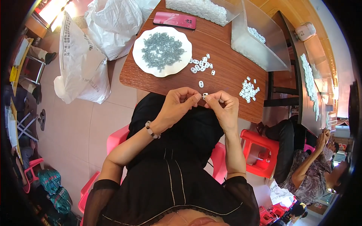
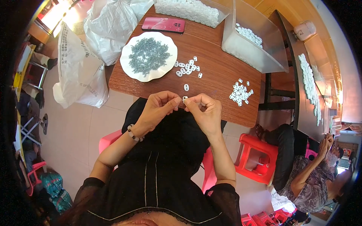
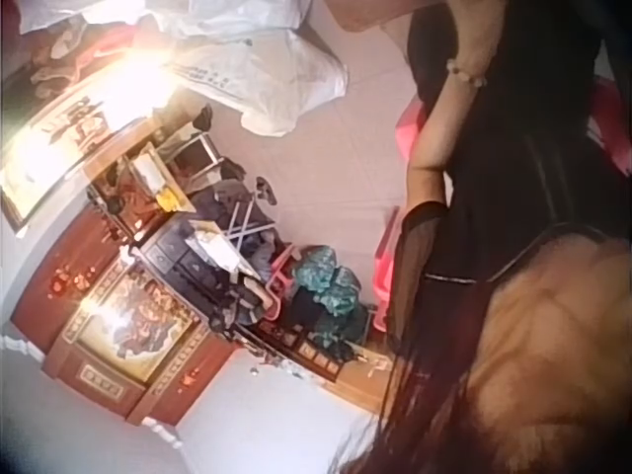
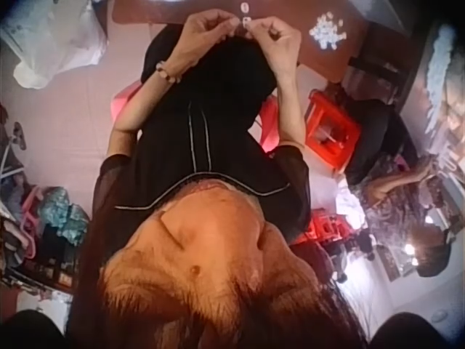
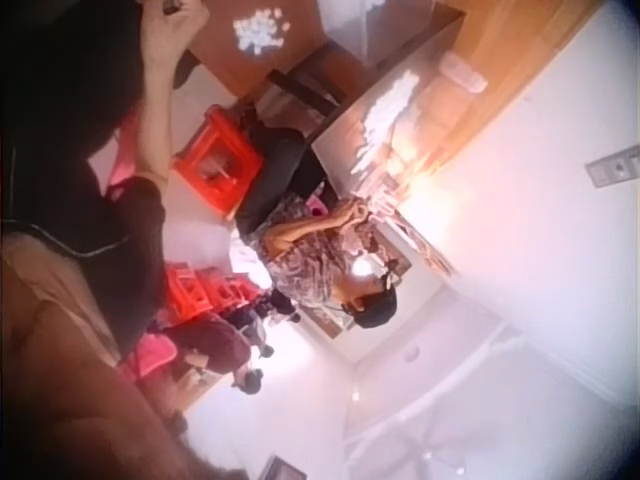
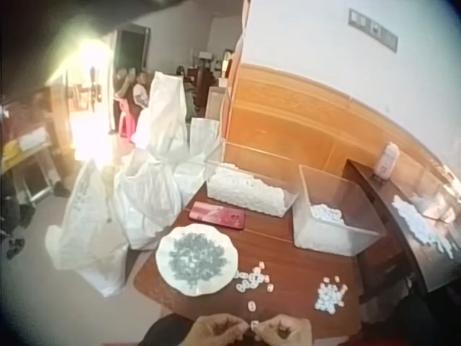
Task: Assembling small plastic parts by inserting small grey pins into white plastic bases.
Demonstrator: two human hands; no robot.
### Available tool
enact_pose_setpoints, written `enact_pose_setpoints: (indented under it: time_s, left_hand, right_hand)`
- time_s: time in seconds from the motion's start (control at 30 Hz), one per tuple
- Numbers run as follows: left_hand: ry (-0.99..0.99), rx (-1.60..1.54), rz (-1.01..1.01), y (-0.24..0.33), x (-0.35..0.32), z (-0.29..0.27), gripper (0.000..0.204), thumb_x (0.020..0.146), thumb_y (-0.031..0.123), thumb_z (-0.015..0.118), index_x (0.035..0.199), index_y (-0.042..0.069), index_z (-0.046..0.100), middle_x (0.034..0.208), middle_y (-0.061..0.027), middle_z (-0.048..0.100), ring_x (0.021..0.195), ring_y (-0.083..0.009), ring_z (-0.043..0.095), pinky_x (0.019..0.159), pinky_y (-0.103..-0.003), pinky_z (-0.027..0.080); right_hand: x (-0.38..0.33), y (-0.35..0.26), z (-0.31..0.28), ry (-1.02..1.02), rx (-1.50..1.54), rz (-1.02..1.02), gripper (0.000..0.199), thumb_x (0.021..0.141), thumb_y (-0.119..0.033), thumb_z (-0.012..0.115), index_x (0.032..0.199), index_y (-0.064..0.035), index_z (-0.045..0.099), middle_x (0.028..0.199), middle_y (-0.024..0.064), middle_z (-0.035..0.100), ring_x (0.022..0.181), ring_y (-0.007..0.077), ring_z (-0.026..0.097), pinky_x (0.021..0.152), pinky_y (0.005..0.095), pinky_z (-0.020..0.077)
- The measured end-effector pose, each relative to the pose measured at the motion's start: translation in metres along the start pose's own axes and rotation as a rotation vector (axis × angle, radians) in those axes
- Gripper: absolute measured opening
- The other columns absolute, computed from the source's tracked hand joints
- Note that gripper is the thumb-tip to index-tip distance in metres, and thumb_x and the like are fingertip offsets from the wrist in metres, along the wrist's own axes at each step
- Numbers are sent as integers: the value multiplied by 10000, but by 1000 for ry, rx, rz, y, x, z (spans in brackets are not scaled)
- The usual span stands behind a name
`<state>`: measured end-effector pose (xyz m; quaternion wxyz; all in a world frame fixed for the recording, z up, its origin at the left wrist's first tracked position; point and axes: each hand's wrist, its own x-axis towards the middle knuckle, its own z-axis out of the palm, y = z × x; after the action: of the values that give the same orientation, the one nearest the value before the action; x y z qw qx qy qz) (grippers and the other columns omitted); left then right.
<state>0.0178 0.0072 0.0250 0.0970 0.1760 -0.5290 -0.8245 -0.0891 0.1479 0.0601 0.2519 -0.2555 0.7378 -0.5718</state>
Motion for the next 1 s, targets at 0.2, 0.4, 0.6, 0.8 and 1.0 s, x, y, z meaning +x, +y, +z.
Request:
enact_pose_setpoints:
  time_s: [0.2, 0.4, 0.6, 0.8, 1.0]
  left_hand:
    - [-2, -10, 20, -2, -1, 0, 161, 914, 165, 661, 952, 8, 674, 750, 23, 631, 676, -18, 529, 604, -171, 411]
    - [11, 33, 73, -6, -1, -2, 155, 911, 152, 663, 925, -1, 675, 743, 33, 621, 665, -11, 519, 593, -167, 408]
    - [23, 80, 84, -6, -2, -2, 153, 909, 154, 665, 908, 1, 677, 726, 31, 617, 653, -12, 514, 577, -171, 400]
    - [33, 49, 68, -6, -3, -3, 145, 910, 153, 663, 912, 9, 674, 715, 31, 613, 646, -15, 514, 571, -170, 395]
    - [13, 6, 64, -5, -3, -2, 136, 914, 139, 655, 918, 5, 672, 735, 28, 618, 666, -16, 524, 583, -166, 401]
  right_hand:
    - [-1, 2, 1, -5, -39, -4, 102, 878, -65, 667, 805, 5, 679, 693, 30, 661, 629, 44, 588, 593, 173, 433]
    - [-3, -1, 3, -8, -84, -28, 87, 874, -54, 671, 811, 5, 675, 669, 16, 644, 610, 31, 569, 563, 167, 413]
    - [-5, -3, 7, 18, -43, -53, 91, 873, -52, 667, 801, 3, 673, 660, 13, 640, 601, 28, 559, 563, 168, 409]
    - [-5, -2, 5, 31, -14, -58, 116, 867, -92, 696, 807, 4, 671, 666, 13, 653, 604, 33, 582, 553, 179, 433]
    - [-5, -3, 7, 9, -19, -56, 117, 869, -85, 689, 805, 10, 668, 664, 15, 650, 608, 33, 581, 558, 180, 437]
